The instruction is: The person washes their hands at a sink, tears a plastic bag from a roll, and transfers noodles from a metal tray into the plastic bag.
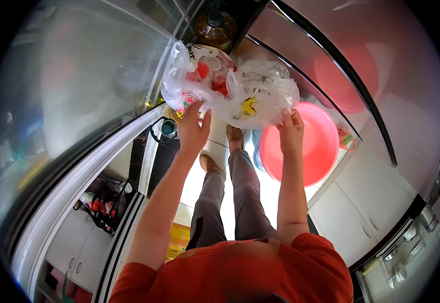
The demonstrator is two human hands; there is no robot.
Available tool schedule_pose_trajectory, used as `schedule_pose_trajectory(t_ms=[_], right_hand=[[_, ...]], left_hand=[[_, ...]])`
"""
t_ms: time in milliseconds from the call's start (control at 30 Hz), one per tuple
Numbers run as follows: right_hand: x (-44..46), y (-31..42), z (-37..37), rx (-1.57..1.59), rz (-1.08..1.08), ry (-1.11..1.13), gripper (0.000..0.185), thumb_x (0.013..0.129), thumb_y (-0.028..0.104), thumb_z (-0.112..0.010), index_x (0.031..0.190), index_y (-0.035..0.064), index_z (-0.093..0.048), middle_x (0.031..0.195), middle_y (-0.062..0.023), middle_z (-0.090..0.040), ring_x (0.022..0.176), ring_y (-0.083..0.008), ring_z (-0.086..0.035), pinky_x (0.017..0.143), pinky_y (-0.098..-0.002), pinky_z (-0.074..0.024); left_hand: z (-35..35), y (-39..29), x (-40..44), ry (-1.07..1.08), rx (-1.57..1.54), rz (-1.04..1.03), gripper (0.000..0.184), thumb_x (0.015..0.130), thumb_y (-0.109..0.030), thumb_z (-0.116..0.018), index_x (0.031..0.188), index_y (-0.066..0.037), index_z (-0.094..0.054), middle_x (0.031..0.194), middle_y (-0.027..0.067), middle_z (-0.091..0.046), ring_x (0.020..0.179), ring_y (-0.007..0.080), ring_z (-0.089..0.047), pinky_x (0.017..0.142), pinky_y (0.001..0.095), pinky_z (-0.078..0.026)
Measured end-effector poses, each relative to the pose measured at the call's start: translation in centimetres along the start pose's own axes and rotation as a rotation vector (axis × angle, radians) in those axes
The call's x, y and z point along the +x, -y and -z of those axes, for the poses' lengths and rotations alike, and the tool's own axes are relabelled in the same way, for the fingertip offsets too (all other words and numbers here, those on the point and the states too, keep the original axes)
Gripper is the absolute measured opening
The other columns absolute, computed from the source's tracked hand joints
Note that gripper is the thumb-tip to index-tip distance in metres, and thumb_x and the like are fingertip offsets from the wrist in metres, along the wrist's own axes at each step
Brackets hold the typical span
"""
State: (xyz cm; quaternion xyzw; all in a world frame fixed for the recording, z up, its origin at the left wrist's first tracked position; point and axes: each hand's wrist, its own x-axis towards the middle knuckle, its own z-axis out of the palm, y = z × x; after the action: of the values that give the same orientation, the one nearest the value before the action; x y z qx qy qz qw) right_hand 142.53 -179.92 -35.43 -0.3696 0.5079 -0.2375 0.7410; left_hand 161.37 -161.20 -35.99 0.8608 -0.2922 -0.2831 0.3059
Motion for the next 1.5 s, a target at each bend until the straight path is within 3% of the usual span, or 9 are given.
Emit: schedule_pose_trajectory(t_ms=[100,133,200,367,533,767,933,1033,1500], right_hand=[[-3.7,-1.3,-3.5,-0.217,0.295,0.125,0.013,0.079,-0.003,-0.063,0.081,0.006,-0.054,0.093,-0.0009,-0.053,0.082,-0.0108,-0.054,0.074,-0.0212,-0.0433],[-5.9,-0.3,-5.5,-0.561,0.519,0.253,0.015,0.076,-0.003,-0.066,0.08,0.0035,-0.053,0.089,-0.0034,-0.054,0.084,-0.0159,-0.053,0.078,-0.0281,-0.0436],[-9.4,-0.8,-8.0,-0.79,0.718,0.539,0.021,0.07,0.005,-0.074,0.078,0.0033,-0.055,0.085,-0.0083,-0.056,0.086,-0.0223,-0.055,0.078,-0.0324,-0.0451],[-13.1,1.0,-9.4,-0.611,0.336,0.481,0.024,0.071,0.008,-0.077,0.081,0.0055,-0.055,0.084,-0.0054,-0.056,0.081,-0.0169,-0.056,0.074,-0.029,-0.0441],[-15.5,5.0,-9.9,-0.589,0.319,0.434,0.041,0.072,0.008,-0.076,0.101,0.0036,-0.047,0.08,-0.001,-0.051,0.073,-0.0103,-0.049,0.069,-0.025,-0.0416],[-17.6,3.7,-9.7,-0.857,0.385,0.496,0.027,0.08,0.01,-0.068,0.098,-0.0002,-0.051,0.074,0.0006,-0.053,0.07,-0.0103,-0.051,0.068,-0.0236,-0.0426],[-14.8,4.6,-8.2,0.281,-0.158,0.258,0.026,0.091,0.01,-0.056,0.117,0.0039,-0.055,0.104,-0.0043,-0.063,0.093,-0.0168,-0.06,0.081,-0.0335,-0.05],[-12.7,4.8,-6.6,0.415,-0.205,0.247,0.029,0.094,0.016,-0.052,0.12,0.0034,-0.052,0.113,-0.0055,-0.059,0.101,-0.0188,-0.057,0.087,-0.0374,-0.0478],[-11.7,-1.3,-1.5,0.04,-0.224,0.193,0.027,0.098,0.023,-0.047,0.115,0.0039,-0.053,0.104,-0.0043,-0.059,0.097,-0.0157,-0.056,0.084,-0.031,-0.0457]], left_hand=[[0.0,-3.8,-4.8,0.083,-0.865,0.016,0.081,0.082,-0.032,-0.069,0.146,-0.013,-0.023,0.145,0.0131,-0.031,0.122,0.0262,-0.046,0.08,0.0347,-0.054],[2.3,-5.9,-5.6,0.379,-1.051,0.345,0.09,0.086,-0.035,-0.063,0.149,-0.019,-0.001,0.152,0.0086,-0.013,0.125,0.0269,-0.044,0.082,0.0393,-0.054],[2.9,-6.7,-6.5,0.268,-1.32,0.516,0.072,0.088,-0.029,-0.061,0.145,-0.012,-0.019,0.143,0.0105,-0.032,0.12,0.0256,-0.048,0.081,0.0421,-0.054],[3.8,-4.9,-9.1,0.069,-1.628,0.538,0.034,0.092,-0.013,-0.055,0.126,-0.01,-0.05,0.12,0.006,-0.057,0.108,0.0196,-0.056,0.087,0.0361,-0.049],[5.7,-5.8,-11.3,0.04,-1.71,0.376,0.034,0.091,-0.006,-0.057,0.124,-0.012,-0.053,0.12,0.0035,-0.059,0.108,0.0183,-0.059,0.09,0.0337,-0.049],[9.9,-6.5,-14.4,0.119,-1.74,0.306,0.056,0.084,-0.018,-0.062,0.135,-0.01,-0.039,0.134,0.0072,-0.047,0.124,0.0233,-0.045,0.102,0.0404,-0.039],[10.4,-2.1,-16.1,-0.103,-1.67,0.401,0.053,0.088,-0.025,-0.061,0.133,-0.005,-0.041,0.132,0.0094,-0.049,0.123,0.0239,-0.046,0.105,0.0386,-0.036],[11.1,-0.4,-16.5,-0.155,-1.877,0.487,0.052,0.086,-0.015,-0.065,0.132,-0.013,-0.042,0.127,0.0044,-0.051,0.117,0.0223,-0.051,0.095,0.0395,-0.046],[9.2,1.1,-16.9,-0.026,-1.816,0.579,0.034,0.093,-0.023,-0.051,0.124,-0.008,-0.05,0.124,0.0067,-0.054,0.116,0.0244,-0.052,0.096,0.0471,-0.044]])
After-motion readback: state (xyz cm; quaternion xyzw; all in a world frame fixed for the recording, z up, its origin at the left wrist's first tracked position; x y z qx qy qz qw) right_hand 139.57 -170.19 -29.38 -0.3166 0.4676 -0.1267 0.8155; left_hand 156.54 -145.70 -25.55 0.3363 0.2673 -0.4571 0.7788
